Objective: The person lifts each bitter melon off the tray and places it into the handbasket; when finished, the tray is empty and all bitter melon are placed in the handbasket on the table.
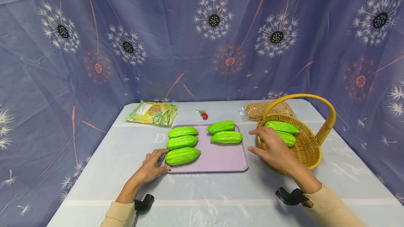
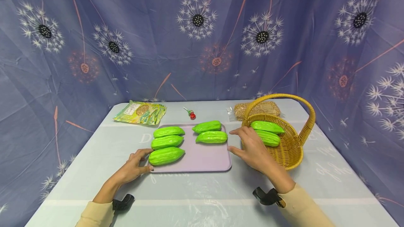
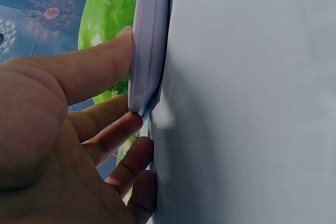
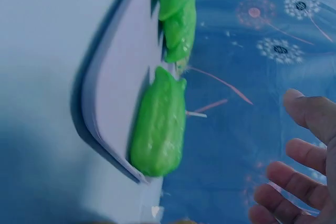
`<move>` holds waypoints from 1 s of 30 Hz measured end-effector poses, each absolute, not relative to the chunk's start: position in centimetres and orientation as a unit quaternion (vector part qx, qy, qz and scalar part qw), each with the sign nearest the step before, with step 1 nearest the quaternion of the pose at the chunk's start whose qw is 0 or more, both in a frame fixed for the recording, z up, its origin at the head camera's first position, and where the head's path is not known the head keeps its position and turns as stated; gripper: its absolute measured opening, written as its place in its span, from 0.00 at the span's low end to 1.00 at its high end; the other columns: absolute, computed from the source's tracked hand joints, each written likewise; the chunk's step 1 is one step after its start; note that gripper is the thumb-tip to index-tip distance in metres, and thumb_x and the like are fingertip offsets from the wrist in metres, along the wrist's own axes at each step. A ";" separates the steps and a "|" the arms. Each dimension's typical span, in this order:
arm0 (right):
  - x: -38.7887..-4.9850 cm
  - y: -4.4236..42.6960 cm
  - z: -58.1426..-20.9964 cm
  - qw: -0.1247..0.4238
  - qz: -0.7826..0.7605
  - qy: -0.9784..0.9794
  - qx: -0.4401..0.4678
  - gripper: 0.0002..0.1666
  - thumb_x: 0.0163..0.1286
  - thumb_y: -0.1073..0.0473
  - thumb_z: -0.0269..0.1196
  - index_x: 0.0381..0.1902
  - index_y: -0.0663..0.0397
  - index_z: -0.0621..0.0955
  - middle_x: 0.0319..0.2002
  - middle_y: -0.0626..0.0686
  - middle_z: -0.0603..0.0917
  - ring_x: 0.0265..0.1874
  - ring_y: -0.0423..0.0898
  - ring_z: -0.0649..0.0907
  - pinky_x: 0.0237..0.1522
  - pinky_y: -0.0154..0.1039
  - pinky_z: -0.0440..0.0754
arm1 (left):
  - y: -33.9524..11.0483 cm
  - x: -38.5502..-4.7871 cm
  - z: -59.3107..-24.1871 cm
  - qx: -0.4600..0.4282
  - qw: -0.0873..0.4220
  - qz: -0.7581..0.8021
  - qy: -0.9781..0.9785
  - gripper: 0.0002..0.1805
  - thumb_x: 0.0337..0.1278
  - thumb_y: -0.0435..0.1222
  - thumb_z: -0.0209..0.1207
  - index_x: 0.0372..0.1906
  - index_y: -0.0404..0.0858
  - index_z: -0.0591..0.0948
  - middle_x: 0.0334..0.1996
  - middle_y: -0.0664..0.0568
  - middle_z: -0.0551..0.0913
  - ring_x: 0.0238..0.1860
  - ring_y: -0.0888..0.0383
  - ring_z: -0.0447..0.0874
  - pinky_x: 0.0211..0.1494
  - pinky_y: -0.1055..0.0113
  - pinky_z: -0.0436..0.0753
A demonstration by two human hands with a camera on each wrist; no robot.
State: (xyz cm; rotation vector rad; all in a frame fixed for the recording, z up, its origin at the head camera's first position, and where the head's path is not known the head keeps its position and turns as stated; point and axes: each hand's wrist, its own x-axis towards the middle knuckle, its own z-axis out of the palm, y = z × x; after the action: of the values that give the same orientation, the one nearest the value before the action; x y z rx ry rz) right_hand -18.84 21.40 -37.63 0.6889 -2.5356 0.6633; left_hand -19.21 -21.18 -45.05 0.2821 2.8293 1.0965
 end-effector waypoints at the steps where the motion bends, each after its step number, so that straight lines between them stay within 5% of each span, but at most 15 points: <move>1: -18.9 21.1 -37.9 0.219 0.238 -0.912 0.253 0.28 0.52 0.54 0.73 0.50 0.55 0.79 0.46 0.52 0.80 0.47 0.48 0.76 0.47 0.48 0.73 | -21.2 -19.2 -45.0 0.094 0.045 0.360 0.927 0.34 0.49 0.40 0.67 0.63 0.41 0.70 0.61 0.45 0.70 0.53 0.50 0.65 0.51 0.53 0.60; 30: -23.0 16.2 -42.9 0.160 0.269 -0.931 0.188 0.39 0.53 0.50 0.71 0.60 0.60 0.73 0.58 0.62 0.75 0.54 0.59 0.73 0.55 0.56 0.70 | -21.2 -19.3 -45.2 0.096 0.042 0.360 0.927 0.34 0.49 0.39 0.67 0.64 0.40 0.69 0.62 0.45 0.70 0.53 0.50 0.64 0.50 0.55 0.60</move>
State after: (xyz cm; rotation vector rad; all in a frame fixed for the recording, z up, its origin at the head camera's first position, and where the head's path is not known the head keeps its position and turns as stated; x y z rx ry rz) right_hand -23.04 16.21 -42.90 0.5361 -2.6592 0.7676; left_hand -19.30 -21.20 -45.18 0.2928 2.8372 1.1008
